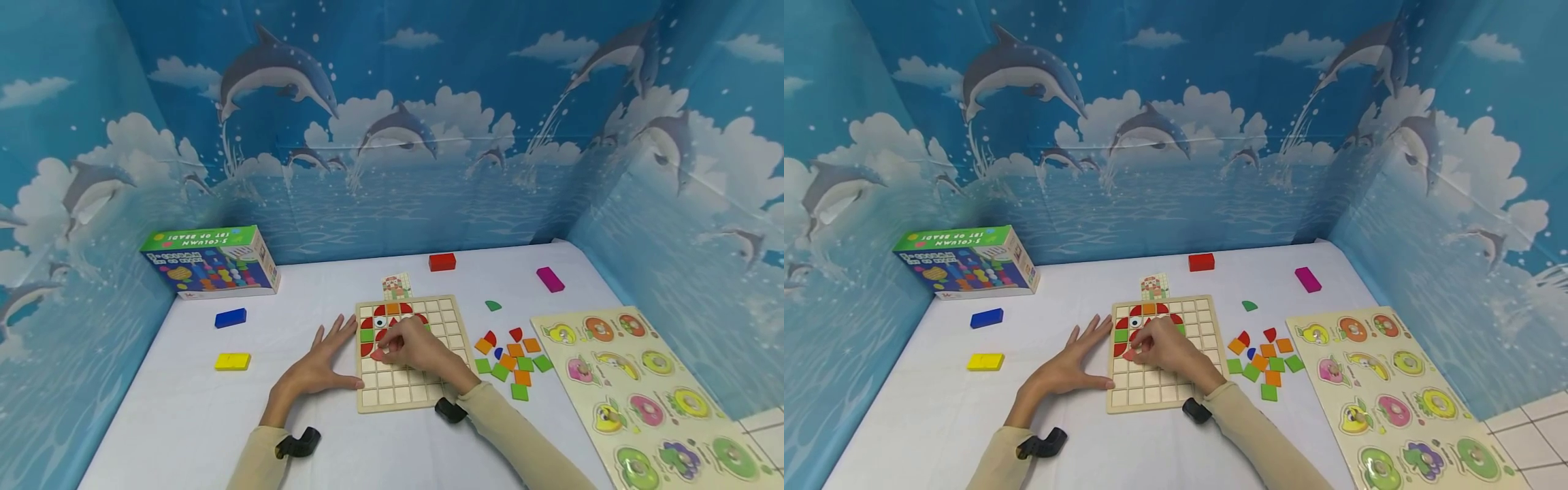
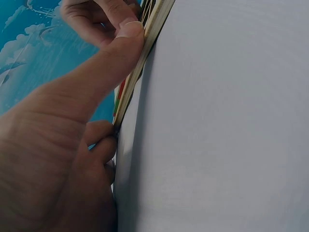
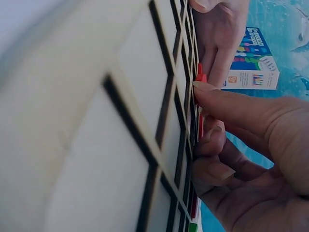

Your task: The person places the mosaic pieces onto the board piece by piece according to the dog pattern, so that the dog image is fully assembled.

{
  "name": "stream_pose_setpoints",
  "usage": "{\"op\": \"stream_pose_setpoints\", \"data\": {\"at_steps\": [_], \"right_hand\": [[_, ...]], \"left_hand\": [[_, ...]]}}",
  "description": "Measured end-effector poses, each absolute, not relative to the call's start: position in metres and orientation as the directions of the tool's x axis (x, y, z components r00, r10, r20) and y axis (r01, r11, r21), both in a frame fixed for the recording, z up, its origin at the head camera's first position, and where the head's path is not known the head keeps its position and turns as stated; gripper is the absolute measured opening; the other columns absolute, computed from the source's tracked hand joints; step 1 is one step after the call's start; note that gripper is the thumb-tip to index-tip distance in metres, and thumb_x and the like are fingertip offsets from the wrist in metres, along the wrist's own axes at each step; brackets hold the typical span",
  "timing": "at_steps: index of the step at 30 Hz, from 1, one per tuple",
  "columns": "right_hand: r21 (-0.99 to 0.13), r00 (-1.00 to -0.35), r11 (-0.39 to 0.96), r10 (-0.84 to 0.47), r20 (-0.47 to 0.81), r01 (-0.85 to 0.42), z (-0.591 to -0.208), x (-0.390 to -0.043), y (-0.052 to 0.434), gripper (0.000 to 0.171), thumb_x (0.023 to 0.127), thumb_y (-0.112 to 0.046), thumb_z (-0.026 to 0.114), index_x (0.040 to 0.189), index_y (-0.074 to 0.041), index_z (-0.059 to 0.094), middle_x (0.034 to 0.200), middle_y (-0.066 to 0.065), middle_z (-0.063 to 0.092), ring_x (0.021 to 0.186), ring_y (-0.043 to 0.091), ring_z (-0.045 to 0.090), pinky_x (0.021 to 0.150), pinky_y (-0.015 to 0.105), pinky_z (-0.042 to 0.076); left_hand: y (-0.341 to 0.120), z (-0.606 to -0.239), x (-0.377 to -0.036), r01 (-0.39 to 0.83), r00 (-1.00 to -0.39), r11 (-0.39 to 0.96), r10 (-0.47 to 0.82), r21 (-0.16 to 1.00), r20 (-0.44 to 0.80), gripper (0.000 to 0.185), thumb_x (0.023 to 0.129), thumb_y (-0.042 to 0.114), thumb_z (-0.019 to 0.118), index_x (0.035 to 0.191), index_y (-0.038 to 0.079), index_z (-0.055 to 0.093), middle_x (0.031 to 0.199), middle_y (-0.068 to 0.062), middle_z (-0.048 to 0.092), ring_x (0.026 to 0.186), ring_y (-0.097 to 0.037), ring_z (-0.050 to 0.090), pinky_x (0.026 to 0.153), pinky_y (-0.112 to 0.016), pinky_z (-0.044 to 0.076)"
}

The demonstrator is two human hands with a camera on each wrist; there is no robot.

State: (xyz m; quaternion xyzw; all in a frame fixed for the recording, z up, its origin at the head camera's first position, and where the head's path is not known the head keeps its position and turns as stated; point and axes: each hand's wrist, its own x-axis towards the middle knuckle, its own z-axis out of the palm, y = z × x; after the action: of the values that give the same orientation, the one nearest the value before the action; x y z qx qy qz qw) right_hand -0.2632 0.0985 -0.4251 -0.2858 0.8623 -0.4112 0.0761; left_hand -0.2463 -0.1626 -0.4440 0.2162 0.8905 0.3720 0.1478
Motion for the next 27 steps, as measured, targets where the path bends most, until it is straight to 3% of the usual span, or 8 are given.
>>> {"op": "stream_pose_setpoints", "data": {"at_steps": [8,14,20,27], "right_hand": [[-0.694,-0.841,0.556,-0.525,0.132,-0.457,-0.4246,-0.2627,0.0983,0.009,0.086,-0.007,0.091,0.092,-0.004,0.084,0.069,-0.008,0.064,0.068,0.007,0.057,0.06,0.02,0.051],[-0.682,-0.859,0.578,-0.489,0.151,-0.449,-0.4247,-0.2626,0.0972,0.011,0.086,-0.008,0.092,0.09,-0.004,0.083,0.064,-0.009,0.058,0.062,0.006,0.054,0.056,0.02,0.047],[-0.674,-0.861,0.584,-0.484,0.158,-0.452,-0.4232,-0.2613,0.0952,0.015,0.085,-0.008,0.093,0.093,-0.003,0.081,0.063,-0.007,0.057,0.06,0.006,0.053,0.056,0.02,0.045],[-0.664,-0.852,0.587,-0.501,0.153,-0.464,-0.4222,-0.2614,0.0963,0.012,0.087,-0.004,0.09,0.097,-0.003,0.083,0.067,-0.008,0.062,0.064,0.006,0.056,0.059,0.02,0.051]], "left_hand": [[-0.1628,-0.4447,-0.2464,0.29,-0.858,0.631,0.505,0.72,-0.097,0.121,0.08,0.039,0.097,0.173,0.015,0.024,0.182,-0.004,0.013,0.168,-0.029,-0.003,0.134,-0.058,-0.01],[-0.1633,-0.4446,-0.247,0.295,-0.854,0.629,0.511,0.719,-0.096,0.122,0.08,0.04,0.097,0.173,0.014,0.024,0.182,-0.004,0.013,0.168,-0.029,-0.004,0.134,-0.058,-0.011],[-0.1637,-0.4465,-0.2473,0.29,-0.859,0.641,0.502,0.711,-0.102,0.122,0.08,0.04,0.097,0.173,0.016,0.023,0.182,-0.002,0.013,0.168,-0.029,-0.004,0.134,-0.058,-0.01],[-0.1633,-0.4464,-0.2478,0.297,-0.855,0.627,0.51,0.72,-0.092,0.122,0.08,0.04,0.097,0.173,0.014,0.023,0.182,-0.003,0.013,0.168,-0.029,-0.004,0.134,-0.058,-0.011]]}}
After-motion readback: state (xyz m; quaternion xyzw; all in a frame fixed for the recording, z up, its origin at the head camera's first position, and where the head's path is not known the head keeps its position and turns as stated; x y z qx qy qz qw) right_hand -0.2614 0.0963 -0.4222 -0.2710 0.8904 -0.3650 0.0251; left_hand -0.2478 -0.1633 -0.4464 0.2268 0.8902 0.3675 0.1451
